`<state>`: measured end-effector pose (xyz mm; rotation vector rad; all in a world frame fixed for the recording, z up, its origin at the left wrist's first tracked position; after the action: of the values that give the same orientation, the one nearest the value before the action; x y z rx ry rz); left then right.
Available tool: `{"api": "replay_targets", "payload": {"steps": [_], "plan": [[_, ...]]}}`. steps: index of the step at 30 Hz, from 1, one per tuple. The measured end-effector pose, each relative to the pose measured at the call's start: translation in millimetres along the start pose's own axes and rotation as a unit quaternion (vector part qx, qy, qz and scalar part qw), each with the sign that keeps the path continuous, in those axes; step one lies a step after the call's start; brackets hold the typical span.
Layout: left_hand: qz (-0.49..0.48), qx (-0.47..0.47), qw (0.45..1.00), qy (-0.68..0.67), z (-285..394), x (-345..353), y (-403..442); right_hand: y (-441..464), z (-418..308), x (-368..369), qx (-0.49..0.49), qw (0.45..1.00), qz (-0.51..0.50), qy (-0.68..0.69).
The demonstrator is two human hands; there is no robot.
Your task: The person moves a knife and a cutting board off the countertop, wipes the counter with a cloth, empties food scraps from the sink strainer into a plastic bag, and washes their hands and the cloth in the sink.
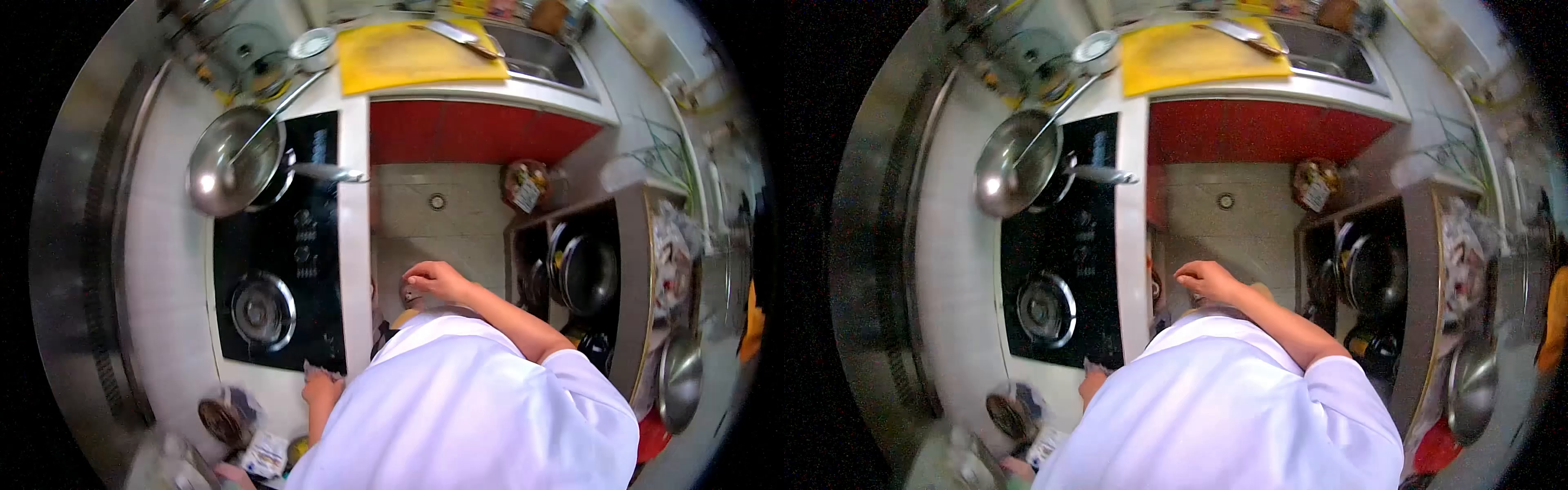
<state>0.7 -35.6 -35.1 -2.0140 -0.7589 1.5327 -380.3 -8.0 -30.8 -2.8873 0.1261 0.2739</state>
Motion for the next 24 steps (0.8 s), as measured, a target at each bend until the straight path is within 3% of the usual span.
{"api": "replay_targets", "payload": {"steps": [1,2,3,5,8,11,13,15,17,20,24], "plan": [[-0.113,-0.020,0.991,0.074,-13,-21,-11,-2,-1,12,-0.002,1.000,0.025,0.012],[-0.059,-0.012,0.993,0.103,-16,-51,-25,-4,-2,24,-0.003,0.999,0.047,0.025],[-0.047,0.061,0.994,0.079,96,-51,-1,-1,23,-79,0.001,0.995,0.093,-0.037],[0.048,0.205,0.977,-0.025,110,-83,-11,-6,38,-78,0.088,0.990,0.108,0.036],[0.073,0.253,0.965,-0.016,135,-115,-8,-1,42,-87,0.135,0.980,0.142,0.034],[0.068,0.296,0.953,0.004,176,-129,-9,-3,53,-135,0.116,0.969,0.216,0.017],[0.073,0.341,0.933,0.086,195,-129,-9,1,76,-173,0.031,0.929,0.311,0.197],[0.060,0.353,0.930,0.085,218,-131,-6,9,104,-230,-0.015,0.889,0.385,0.246],[0.041,0.356,0.930,0.085,238,-135,-11,16,134,-291,0.033,0.882,0.425,0.203],[0.020,0.287,0.952,0.105,268,-147,-18,40,166,-374,0.084,0.823,0.501,0.252],[-0.026,0.275,0.956,0.096,323,-161,-37,84,205,-465,0.120,0.771,0.556,0.286]]}}
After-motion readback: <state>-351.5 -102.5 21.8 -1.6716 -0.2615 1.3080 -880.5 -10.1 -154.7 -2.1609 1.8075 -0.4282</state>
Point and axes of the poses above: each hand's wrist, its own y-axis towards the middle knuckle, its own x-axis out of the palm, z = x × y, the point moved 5 cm from there along y, towards the middle knuckle, and after that the axes turned 7 degrees about -x, right-handed, at the moved point
